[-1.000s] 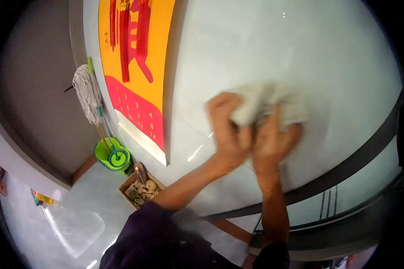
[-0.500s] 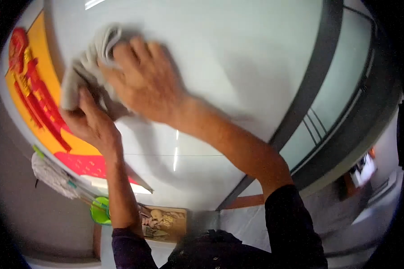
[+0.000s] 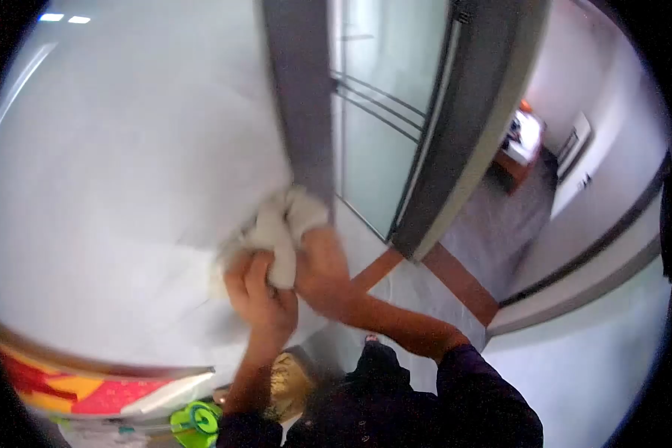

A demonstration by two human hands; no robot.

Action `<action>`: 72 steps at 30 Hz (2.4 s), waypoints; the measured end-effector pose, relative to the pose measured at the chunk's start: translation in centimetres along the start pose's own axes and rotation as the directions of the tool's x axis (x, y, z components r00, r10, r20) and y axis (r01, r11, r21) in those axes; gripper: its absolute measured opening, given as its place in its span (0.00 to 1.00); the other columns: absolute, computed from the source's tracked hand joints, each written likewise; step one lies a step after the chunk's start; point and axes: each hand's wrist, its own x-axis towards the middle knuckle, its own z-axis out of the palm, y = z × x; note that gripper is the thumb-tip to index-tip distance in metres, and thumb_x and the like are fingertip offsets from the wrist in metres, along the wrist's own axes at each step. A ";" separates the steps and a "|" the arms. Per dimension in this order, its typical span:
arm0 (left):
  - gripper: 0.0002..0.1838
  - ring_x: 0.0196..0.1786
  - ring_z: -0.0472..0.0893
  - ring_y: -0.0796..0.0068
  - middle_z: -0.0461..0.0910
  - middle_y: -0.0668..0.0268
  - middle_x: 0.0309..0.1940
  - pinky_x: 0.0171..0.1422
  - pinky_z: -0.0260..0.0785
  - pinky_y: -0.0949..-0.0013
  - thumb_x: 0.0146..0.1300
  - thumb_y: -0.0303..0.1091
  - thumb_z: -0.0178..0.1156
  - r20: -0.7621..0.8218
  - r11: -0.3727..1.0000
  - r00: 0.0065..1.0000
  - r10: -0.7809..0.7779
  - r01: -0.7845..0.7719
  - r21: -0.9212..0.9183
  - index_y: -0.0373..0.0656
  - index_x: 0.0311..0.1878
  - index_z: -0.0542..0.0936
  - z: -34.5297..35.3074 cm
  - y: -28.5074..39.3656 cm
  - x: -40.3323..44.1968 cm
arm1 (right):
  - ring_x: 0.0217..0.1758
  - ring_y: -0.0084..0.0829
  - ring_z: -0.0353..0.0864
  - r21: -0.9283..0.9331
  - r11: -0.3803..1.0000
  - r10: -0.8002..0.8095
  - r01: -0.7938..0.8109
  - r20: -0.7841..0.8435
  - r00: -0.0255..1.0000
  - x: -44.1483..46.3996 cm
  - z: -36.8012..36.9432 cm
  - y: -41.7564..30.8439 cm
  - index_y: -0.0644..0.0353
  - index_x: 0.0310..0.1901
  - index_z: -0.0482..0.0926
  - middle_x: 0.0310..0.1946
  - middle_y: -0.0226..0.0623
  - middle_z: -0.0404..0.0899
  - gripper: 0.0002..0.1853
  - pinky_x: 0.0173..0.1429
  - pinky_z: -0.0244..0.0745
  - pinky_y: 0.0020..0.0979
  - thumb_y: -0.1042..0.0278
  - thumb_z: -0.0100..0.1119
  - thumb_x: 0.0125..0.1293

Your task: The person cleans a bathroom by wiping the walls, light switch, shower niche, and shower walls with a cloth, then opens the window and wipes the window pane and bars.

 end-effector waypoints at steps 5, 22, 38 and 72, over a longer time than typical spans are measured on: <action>0.17 0.50 0.78 0.42 0.77 0.48 0.47 0.52 0.72 0.51 0.60 0.27 0.59 0.464 0.931 0.823 -0.326 0.366 0.005 0.37 0.53 0.75 4.6 1.4 -14.2 | 0.46 0.55 0.75 -0.081 0.974 0.225 -0.210 0.321 0.920 -10.6 0.6 10.9 0.62 0.53 0.78 0.46 0.55 0.73 0.17 0.50 0.72 0.49 0.66 0.59 0.64; 0.08 0.47 0.76 0.80 0.79 0.68 0.44 0.54 0.69 0.74 0.71 0.25 0.57 0.805 0.199 0.273 -0.526 0.960 -0.196 0.39 0.51 0.75 22.9 9.4 -15.2 | 0.43 0.24 0.82 0.200 0.584 0.729 -0.787 0.298 0.617 -17.0 -17.5 30.7 0.64 0.59 0.81 0.47 0.36 0.80 0.19 0.47 0.79 0.25 0.72 0.63 0.67; 0.15 0.46 0.81 0.47 0.79 0.51 0.44 0.49 0.76 0.55 0.54 0.20 0.59 0.615 0.578 0.754 0.229 0.404 -0.710 0.37 0.47 0.79 54.0 17.0 4.7 | 0.58 0.60 0.74 -0.551 0.797 0.086 -0.246 -0.300 0.950 7.9 -31.7 42.9 0.60 0.67 0.76 0.53 0.56 0.76 0.27 0.63 0.70 0.53 0.74 0.61 0.64; 0.23 0.41 0.81 0.55 0.79 0.55 0.45 0.41 0.78 0.58 0.50 0.24 0.71 0.397 0.684 0.904 -0.160 0.391 -0.616 0.44 0.51 0.76 69.1 3.2 6.2 | 0.66 0.65 0.69 -0.616 0.781 0.114 0.102 0.302 0.946 23.9 -24.1 50.2 0.72 0.67 0.71 0.63 0.69 0.66 0.27 0.67 0.69 0.56 0.81 0.57 0.65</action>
